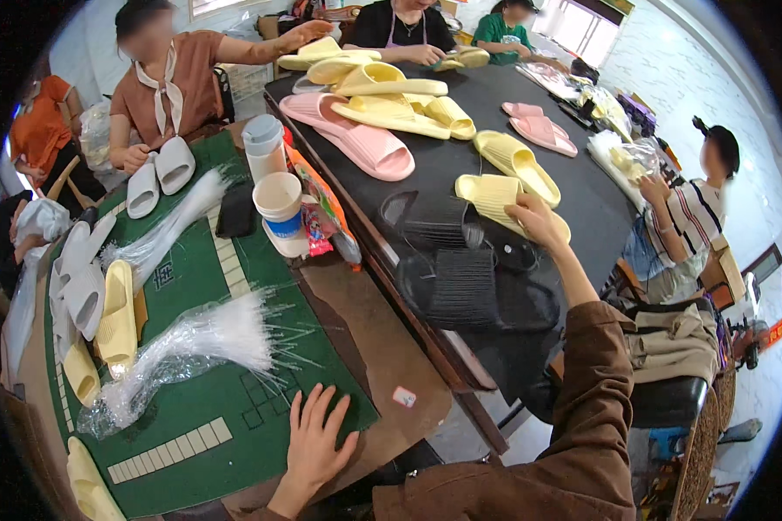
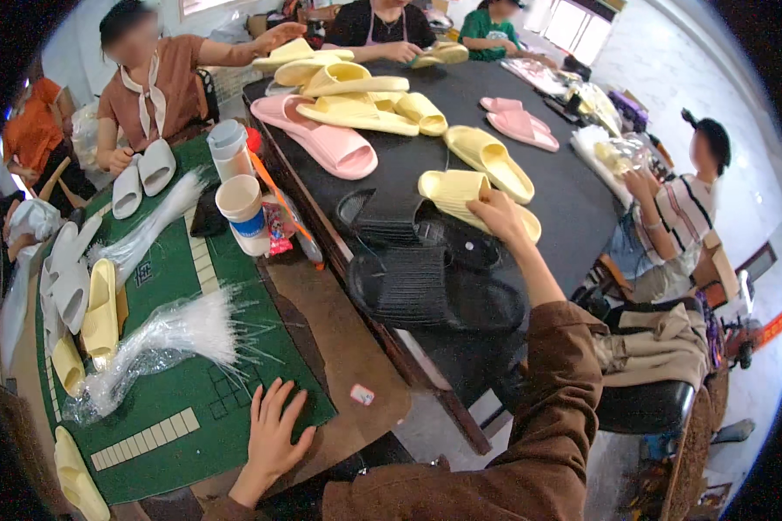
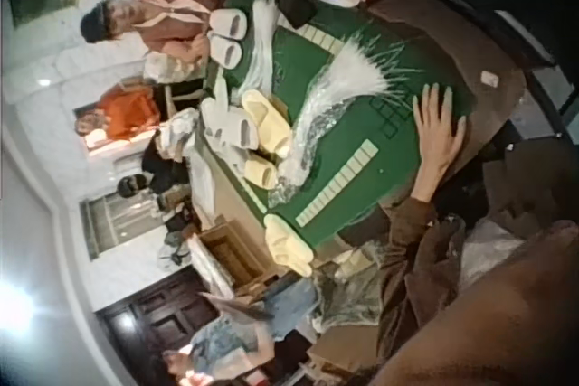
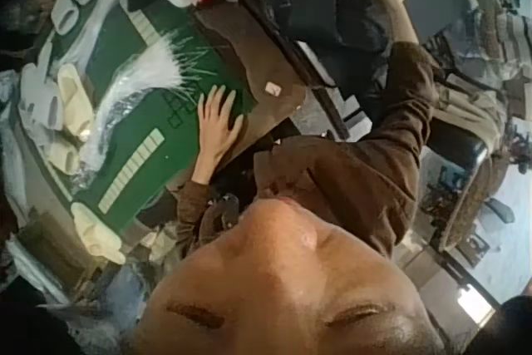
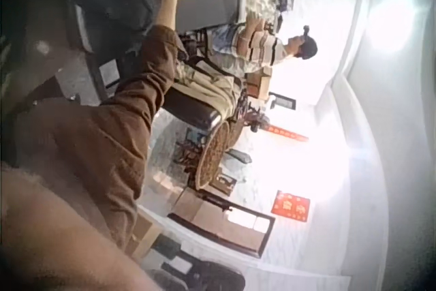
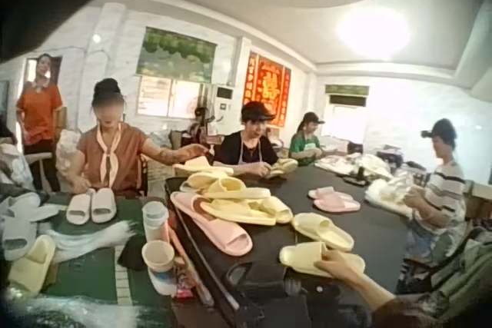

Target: The person assembles plastic slippers by inserting white elastic bands into the slots of yellow, pink, and black slippers. The person handles the slippers one by one, pulling the band through the designated holes to secure the strap.

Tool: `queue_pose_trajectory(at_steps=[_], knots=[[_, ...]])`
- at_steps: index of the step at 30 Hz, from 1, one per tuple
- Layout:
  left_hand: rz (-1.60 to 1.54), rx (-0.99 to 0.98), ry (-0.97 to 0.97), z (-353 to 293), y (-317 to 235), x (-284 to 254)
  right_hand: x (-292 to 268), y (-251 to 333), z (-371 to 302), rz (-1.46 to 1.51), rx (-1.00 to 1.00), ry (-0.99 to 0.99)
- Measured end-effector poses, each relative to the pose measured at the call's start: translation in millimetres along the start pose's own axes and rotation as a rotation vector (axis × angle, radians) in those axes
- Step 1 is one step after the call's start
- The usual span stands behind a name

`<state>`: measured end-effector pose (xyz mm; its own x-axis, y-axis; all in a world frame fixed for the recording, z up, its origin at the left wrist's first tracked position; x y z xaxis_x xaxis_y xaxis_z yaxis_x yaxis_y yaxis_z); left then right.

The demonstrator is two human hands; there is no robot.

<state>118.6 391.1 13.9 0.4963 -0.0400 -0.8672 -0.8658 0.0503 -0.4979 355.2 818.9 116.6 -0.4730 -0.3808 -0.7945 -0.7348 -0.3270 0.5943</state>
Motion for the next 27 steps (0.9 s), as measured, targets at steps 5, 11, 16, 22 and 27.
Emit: queue_pose_trajectory(at_steps=[5,11,16,22,27], knots=[[-0.722,0.001,-0.046,15.1,-20.0,-4.8,35.6,21.0,-90.1,0.102,0.018,0.002],[-1.114,-0.051,-0.428,32.8,-22.3,-7.5,94.2,90.7,-168.3,0.203,-0.028,0.068],[-0.885,-0.104,-0.529,-29.6,2.4,-55.3,167.4,144.3,-219.5,0.189,-0.335,0.16],[-0.563,-0.267,-0.675,-166.0,57.9,-100.8,252.7,223.9,-267.9,0.545,-0.445,0.541],[-0.436,-0.558,-0.641,-242.1,126.4,-96.8,279.0,213.7,-225.6,0.397,-0.299,0.292]])
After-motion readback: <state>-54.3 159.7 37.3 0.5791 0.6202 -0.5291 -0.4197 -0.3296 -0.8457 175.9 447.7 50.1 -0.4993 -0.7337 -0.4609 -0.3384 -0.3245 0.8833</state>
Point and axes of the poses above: each hand's wrist, its own z-axis towards the middle knuckle, its own x-axis out of the palm, y = z × x, the point moved 8 cm from there along z, towards the middle knuckle, and after that the axes turned 14 degrees about y, right-handed, at the moved point
